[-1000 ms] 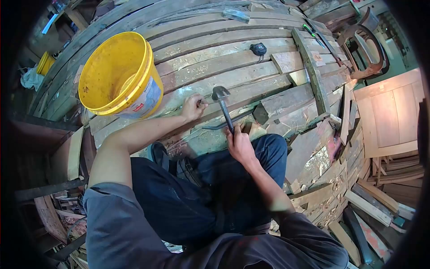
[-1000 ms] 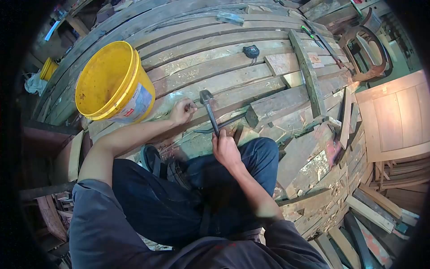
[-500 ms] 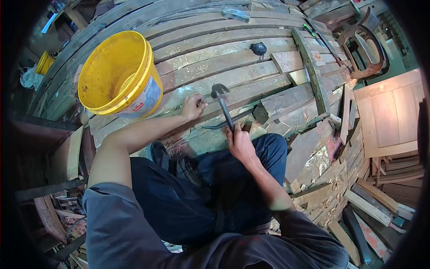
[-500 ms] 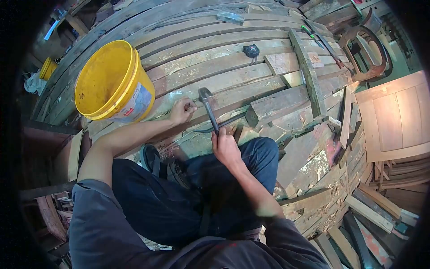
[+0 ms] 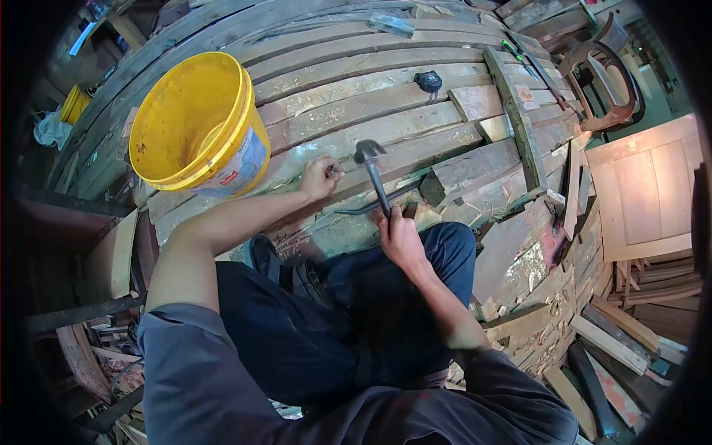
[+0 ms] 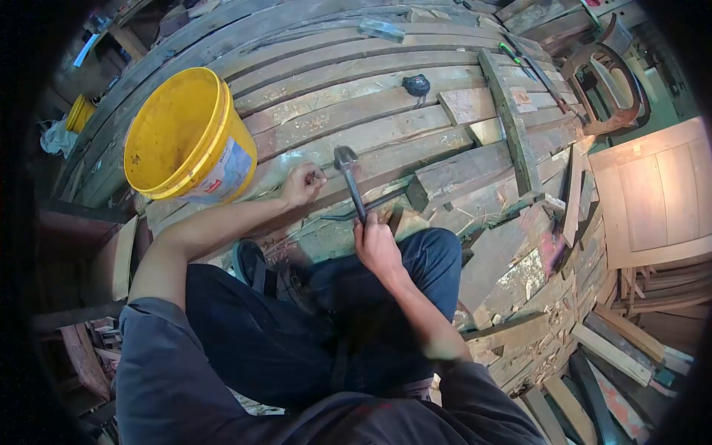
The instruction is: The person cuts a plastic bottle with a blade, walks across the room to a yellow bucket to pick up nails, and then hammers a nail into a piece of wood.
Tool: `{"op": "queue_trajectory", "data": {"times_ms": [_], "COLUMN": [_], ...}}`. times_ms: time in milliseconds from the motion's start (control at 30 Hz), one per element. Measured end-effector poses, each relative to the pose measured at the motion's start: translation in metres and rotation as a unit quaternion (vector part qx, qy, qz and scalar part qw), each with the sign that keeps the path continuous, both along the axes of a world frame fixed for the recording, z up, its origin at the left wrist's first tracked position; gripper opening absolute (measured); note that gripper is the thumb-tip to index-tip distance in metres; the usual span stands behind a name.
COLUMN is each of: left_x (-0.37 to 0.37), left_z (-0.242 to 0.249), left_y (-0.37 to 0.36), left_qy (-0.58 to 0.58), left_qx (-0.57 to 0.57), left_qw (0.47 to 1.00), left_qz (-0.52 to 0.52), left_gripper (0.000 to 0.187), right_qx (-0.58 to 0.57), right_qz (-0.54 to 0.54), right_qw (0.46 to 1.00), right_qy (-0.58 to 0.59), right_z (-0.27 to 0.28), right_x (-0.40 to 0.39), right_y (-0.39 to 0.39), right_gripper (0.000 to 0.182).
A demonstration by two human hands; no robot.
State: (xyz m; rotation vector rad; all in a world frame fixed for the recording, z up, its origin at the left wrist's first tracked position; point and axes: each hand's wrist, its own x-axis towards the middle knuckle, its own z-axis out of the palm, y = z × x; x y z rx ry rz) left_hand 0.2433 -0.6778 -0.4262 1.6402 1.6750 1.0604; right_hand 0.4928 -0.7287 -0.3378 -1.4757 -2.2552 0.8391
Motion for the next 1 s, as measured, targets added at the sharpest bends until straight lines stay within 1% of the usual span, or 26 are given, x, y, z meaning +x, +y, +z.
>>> {"op": "queue_trajectory", "data": {"times_ms": [100,200,300,400,433,500,533,600,700,800,900,967,1000], "left_x": [0.0,0.0,-0.001,0.0,0.0,-0.001,-0.001,-0.001,0.0,-0.001,0.002,0.001,0.0], "left_z": [0.002,-0.002,-0.005,-0.001,-0.002,-0.003,-0.004,-0.004,0.0,0.0,0.0,-0.006,-0.004], "left_y": [-0.005,-0.002,-0.001,-0.002,-0.002,0.0,-0.002,-0.004,-0.002,-0.003,-0.002,-0.001,-0.001], "left_qy": [0.007,-0.01,-0.007,0.008,0.01,0.002,-0.002,0.006,0.009,0.003,0.001,0.005,-0.003], "left_qx": [0.015,0.001,0.024,0.002,-0.003,0.022,0.034,0.015,-0.003,0.008,0.018,0.012,0.01], "left_qw": [1.0,1.0,1.0,1.0,1.0,1.0,0.999,1.0,1.0,1.0,1.0,1.0,1.0], "left_qz": [0.001,-0.004,-0.011,-0.005,-0.005,-0.011,-0.012,-0.008,-0.01,-0.005,-0.002,0.0,-0.004], "left_gripper": [0.01,0.012,0.013,0.013,0.013,0.012,0.012,0.012,0.011,0.01,0.011,0.01,0.01], "right_qx": [-0.012,-0.026,-0.018,-0.025,-0.024,-0.024,-0.019,-0.007,-0.024,-0.043,-0.053,-0.033,-0.035], "right_qz": [-0.01,0.006,-0.012,0.004,-0.004,-0.014,-0.013,-0.014,0.001,-0.027,0.0,-0.007,-0.011], "right_qw": [0.999,0.999,1.0,0.998,0.999,1.0,1.0,1.0,0.999,0.999,0.995,0.999,0.999], "right_qy": [-0.034,-0.018,0.013,-0.063,-0.041,0.001,-0.008,-0.021,-0.032,0.009,-0.084,-0.032,-0.017], "right_z": [-0.001,-0.002,0.002,-0.004,-0.001,0.007,0.004,-0.005,-0.003,0.011,-0.001,-0.005,0.003], "right_x": [-0.002,-0.001,-0.004,-0.003,-0.003,-0.004,-0.003,-0.002,0.002,-0.002,0.0,0.002,0.0], "right_y": [-0.004,0.001,-0.003,0.005,0.004,0.006,0.005,0.002,0.007,-0.002,0.004,0.004,0.005], "right_gripper": [0.03,0.03,0.03,0.03,0.03,0.03,0.03,0.03,0.03,0.031,0.03,0.028,0.027]}}
